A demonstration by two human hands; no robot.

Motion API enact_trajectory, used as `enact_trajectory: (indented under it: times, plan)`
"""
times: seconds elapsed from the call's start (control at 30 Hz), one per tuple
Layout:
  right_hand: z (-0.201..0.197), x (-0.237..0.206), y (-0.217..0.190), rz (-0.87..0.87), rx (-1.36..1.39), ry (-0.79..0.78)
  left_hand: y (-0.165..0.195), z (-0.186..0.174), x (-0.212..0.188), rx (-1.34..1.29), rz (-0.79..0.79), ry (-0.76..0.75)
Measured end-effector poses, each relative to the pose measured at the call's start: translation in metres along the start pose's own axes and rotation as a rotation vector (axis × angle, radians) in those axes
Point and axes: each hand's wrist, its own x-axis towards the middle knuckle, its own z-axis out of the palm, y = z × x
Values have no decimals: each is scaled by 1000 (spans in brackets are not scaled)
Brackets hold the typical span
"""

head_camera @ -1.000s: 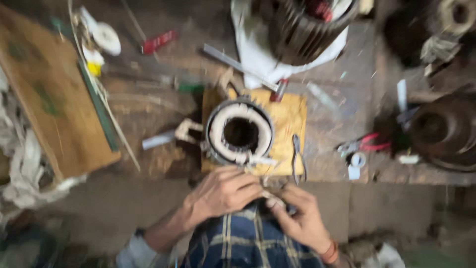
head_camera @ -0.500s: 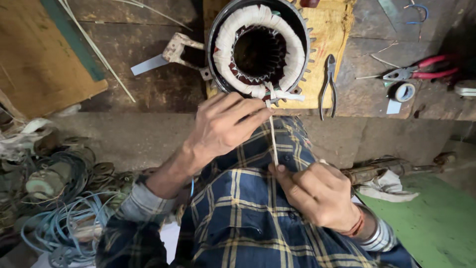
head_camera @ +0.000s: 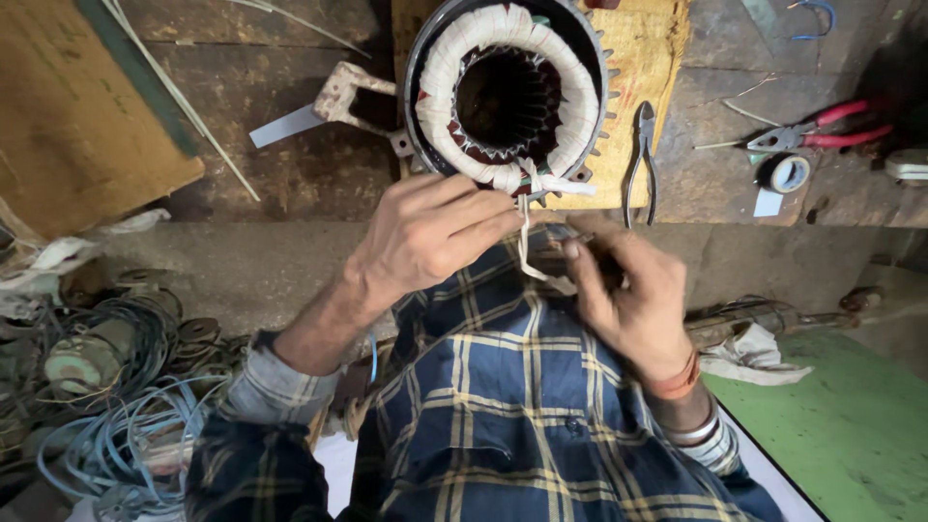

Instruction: The person wraps white insulating tape around copper windings inside a motor stator, repeatedly pulling, taping, and adjusting the tape to secure the windings. The person uses a screwdriver to press the tape into place and handles the stator and tape throughout the clip.

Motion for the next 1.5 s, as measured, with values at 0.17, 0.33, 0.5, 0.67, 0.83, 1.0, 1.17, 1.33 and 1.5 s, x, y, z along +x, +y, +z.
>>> enact_trajectory:
  times: [0.17,0.33,0.5,0.67,0.83,1.0,1.17,1.33,1.5]
  plan:
    - [-5,24,7,-309,-287,-117,0,-12,11,50,56,-69]
    - [-9,46,20,-537,-374,-185,-1,-20,19,132,108,-117]
    - [4,45,42,-520,-293,-101,-3,-13,16,166,128,-112]
    - [17,36,53,-451,-183,-25,1,-8,10,172,110,-94]
    - [15,39,46,-523,-240,-143,2,-16,14,155,109,-79]
    - [9,51,41,-586,-222,-105,-4,-19,26,174,171,-151]
    - [16,54,44,-531,-141,-56,0,-16,34,158,102,-197]
    - [25,55,48,-489,-7,71,15,-13,40,51,-69,-58]
    - [31,55,52,-491,127,151,24,-3,34,11,-129,42]
